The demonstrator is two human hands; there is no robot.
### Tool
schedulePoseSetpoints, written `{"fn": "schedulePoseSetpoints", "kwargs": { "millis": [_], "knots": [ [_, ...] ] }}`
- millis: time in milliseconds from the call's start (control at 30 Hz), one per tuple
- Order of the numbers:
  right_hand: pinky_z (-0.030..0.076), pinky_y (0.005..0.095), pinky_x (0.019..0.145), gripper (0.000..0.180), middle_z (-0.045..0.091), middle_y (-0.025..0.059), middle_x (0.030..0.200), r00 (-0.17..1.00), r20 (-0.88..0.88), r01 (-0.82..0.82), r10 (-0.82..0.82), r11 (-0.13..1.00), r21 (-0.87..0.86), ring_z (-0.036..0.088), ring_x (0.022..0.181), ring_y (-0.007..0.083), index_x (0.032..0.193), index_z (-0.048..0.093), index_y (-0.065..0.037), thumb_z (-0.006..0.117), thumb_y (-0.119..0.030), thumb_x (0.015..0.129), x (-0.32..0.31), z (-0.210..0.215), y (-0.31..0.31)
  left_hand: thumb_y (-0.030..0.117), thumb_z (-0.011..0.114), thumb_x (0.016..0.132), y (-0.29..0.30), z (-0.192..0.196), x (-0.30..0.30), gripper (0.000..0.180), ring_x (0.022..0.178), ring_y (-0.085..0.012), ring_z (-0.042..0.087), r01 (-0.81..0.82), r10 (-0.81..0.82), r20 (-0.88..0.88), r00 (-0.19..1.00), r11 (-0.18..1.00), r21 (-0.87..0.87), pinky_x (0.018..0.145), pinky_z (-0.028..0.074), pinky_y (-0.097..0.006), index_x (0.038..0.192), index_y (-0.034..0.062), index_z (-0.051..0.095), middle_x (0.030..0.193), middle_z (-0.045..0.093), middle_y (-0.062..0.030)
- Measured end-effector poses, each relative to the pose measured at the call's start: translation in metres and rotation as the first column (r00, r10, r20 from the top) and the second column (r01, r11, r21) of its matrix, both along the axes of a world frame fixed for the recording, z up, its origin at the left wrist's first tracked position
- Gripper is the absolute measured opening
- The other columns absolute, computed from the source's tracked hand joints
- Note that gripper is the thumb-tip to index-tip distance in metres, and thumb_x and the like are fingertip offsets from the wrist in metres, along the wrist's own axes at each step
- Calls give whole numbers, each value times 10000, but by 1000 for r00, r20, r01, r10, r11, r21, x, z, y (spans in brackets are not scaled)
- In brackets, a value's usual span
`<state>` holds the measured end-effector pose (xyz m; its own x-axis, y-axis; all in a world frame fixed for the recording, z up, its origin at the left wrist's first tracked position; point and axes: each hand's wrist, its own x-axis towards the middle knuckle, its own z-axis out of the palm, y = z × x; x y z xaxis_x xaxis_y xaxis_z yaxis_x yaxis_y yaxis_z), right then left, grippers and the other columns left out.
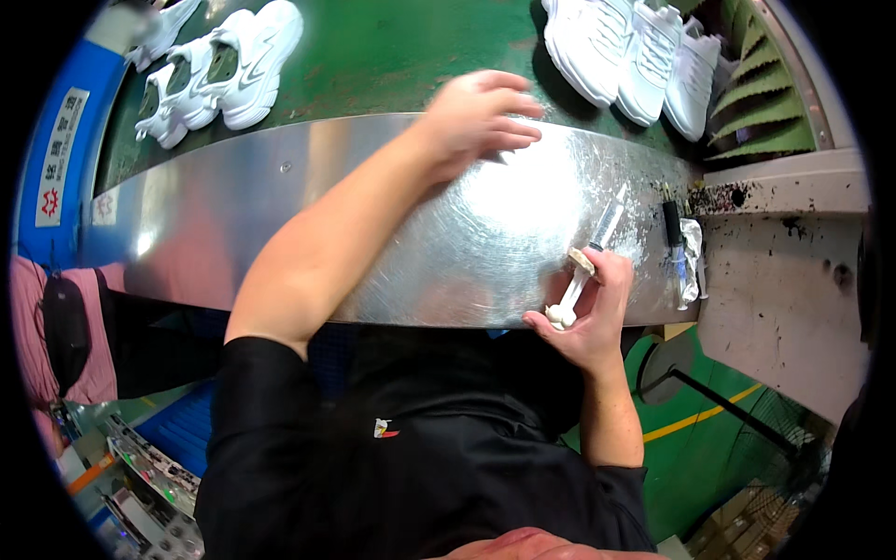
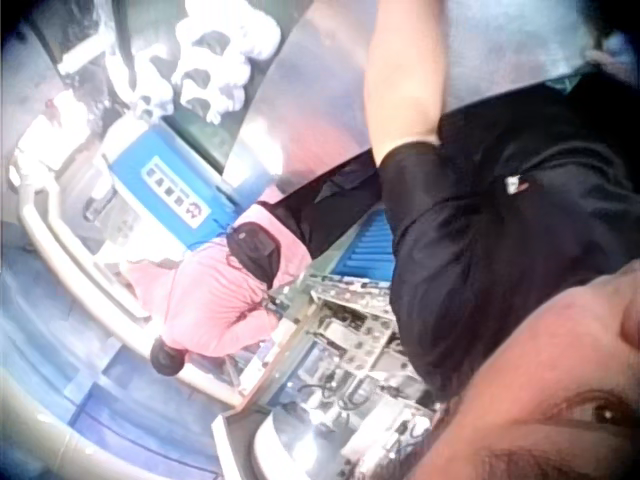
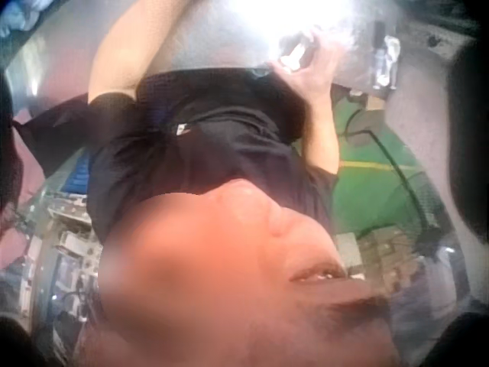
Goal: The person repeatedly picks up white sneakers from a metal workbench, inserts a syringe into the shoe's side seam, and injects a clear liquid. After each injection, the shoe is placed back on the bench. The process is repeated for multiple shoes in a factory setting.
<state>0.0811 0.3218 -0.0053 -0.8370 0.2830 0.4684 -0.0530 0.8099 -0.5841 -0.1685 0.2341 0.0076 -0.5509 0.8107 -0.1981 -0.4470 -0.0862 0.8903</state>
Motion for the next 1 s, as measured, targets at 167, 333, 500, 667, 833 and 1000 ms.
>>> {"fn": "schedulePoseSetpoints", "kwargs": {
  "millis": [167, 333, 500, 667, 833, 1000],
  "knots": [
    [347, 395, 760, 786, 487, 115, 965, 999, 11, -31, 30, 999, 36, 456, 847, 288, 1156, 478, -69, 800, -484, 570, 3, 2, 7, 22, 521, 871, -138, -11, -47, 238, 750, -216, 605, -364, 376, -194, 906, 927, 94, 644, 539, -321, 1078, -10, 407, 873, 550, -132],
    [367, 411, 777, 776, 502, 100, 949, 1000, -8, -5, 5, 1000, 10, 473, 852, 294, 1138, 500, -71, 758, -560, 594, 5, 2, 8, 55, 639, 839, -254, -31, -128, 516, 900, -173, 558, -868, 657, -655, 373, 496, 3, 828, 459, -293, 1256, -46, 353, 1083, 557, -129],
    [370, 405, 788, 800, 510, 96, 944, 1000, -11, 13, -13, 1000, 12, 473, 862, 289, 1140, 504, -71, 727, -613, 596, 10, 4, 7, -6, 702, 768, -200, -14, -153, 751, 1043, -192, 542, -733, 467, -713, 523, 674, -96, 898, 437, -288, 1401, 54, 302, 1240, 501, -106],
    [374, 413, 783, 789, 514, 91, 910, 995, -89, 55, -52, 998, 34, 471, 848, 290, 1121, 520, -69, 691, -647, 612, 8, 5, 6, -29, 678, 765, -204, -5, -186, 783, 1084, -223, 550, -674, 464, -668, 582, 735, -77, 926, 452, -319, 1420, 107, 271, 1256, 509, -113],
    [373, 400, 787, 821, 521, 100, 970, 997, -60, 56, -54, 998, 22, 477, 844, 285, 1121, 520, -42, 704, -653, 605, 18, -2, 9, 156, 551, 895, -270, -10, -126, 341, 1001, -224, 603, -568, 501, -341, 796, 812, -132, 865, 487, -301, 1162, -56, 557, 1107, 615, -127],
    [381, 376, 786, 790, 530, 91, 976, 997, -77, 6, -12, 996, -85, 467, 842, 276, 1140, 516, -43, 718, -610, 627, 30, 1, 11, 49, 617, 819, -223, 13, 55, 722, 1203, -245, 421, -593, 95, -877, 471, 770, -235, 987, 359, -342, 1438, 48, 244, 1390, 361, -167]
  ]
}}
